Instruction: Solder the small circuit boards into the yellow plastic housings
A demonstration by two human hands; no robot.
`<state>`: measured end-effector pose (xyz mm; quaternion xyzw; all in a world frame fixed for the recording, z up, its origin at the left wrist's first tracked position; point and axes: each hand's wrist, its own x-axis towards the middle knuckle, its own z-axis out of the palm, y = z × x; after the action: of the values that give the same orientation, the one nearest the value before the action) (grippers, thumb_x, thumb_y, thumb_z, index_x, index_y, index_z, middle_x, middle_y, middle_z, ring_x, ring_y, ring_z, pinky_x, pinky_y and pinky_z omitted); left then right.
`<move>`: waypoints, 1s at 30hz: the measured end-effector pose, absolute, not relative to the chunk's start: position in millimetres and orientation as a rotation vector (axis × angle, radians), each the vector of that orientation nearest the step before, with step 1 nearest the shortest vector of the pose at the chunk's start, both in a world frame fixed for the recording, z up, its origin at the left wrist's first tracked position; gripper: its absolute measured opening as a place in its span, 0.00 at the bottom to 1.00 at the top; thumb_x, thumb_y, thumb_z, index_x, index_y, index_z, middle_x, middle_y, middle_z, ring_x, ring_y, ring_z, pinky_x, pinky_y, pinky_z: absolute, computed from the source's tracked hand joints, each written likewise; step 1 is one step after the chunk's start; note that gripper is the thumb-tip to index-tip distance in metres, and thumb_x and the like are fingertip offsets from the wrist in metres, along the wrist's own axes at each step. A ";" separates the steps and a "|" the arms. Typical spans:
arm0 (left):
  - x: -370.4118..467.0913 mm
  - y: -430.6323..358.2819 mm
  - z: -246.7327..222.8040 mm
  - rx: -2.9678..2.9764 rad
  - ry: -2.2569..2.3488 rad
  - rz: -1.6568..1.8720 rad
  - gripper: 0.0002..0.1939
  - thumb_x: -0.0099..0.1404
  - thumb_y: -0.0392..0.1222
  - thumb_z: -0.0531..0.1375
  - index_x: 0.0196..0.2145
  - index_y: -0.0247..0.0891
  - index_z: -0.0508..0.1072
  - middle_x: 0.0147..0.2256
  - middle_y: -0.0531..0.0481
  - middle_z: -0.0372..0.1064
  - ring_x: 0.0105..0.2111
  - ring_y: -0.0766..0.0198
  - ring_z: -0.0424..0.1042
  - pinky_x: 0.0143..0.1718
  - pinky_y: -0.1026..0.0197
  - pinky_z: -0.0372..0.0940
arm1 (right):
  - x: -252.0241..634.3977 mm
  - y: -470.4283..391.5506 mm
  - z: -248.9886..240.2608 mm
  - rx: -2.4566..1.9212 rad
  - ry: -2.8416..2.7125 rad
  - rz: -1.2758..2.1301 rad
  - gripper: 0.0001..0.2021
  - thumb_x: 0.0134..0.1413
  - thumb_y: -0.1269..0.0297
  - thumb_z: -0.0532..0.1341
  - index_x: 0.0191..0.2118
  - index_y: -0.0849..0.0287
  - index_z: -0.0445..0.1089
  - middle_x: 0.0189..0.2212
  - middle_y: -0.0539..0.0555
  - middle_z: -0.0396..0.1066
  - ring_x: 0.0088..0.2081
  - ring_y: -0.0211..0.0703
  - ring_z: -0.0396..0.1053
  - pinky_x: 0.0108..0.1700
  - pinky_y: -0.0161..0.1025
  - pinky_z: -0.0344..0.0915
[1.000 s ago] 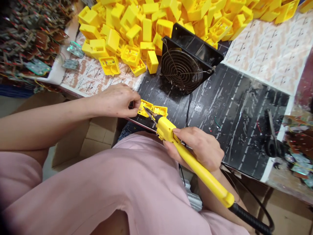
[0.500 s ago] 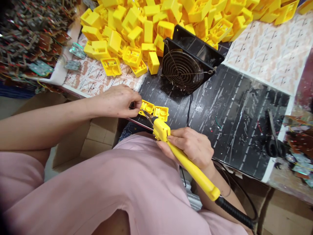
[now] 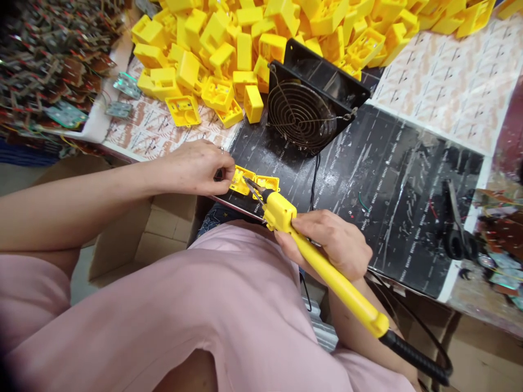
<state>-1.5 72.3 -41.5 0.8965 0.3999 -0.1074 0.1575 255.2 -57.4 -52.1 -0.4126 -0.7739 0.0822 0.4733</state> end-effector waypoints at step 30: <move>-16.2 55.4 -68.1 2.254 1.286 0.432 0.13 0.65 0.45 0.56 0.37 0.40 0.80 0.33 0.51 0.80 0.38 0.60 0.76 0.63 0.46 0.55 | 251.2 -68.8 -77.4 -1.216 -1.685 0.136 0.24 0.52 0.69 0.73 0.56 0.53 0.75 0.39 0.53 0.81 0.28 0.42 0.76 0.25 0.37 0.74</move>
<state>-16.2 55.4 -68.1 0.8289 0.4730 0.1588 0.2529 251.2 -68.8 -77.4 -0.5040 -0.6983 0.0566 0.5051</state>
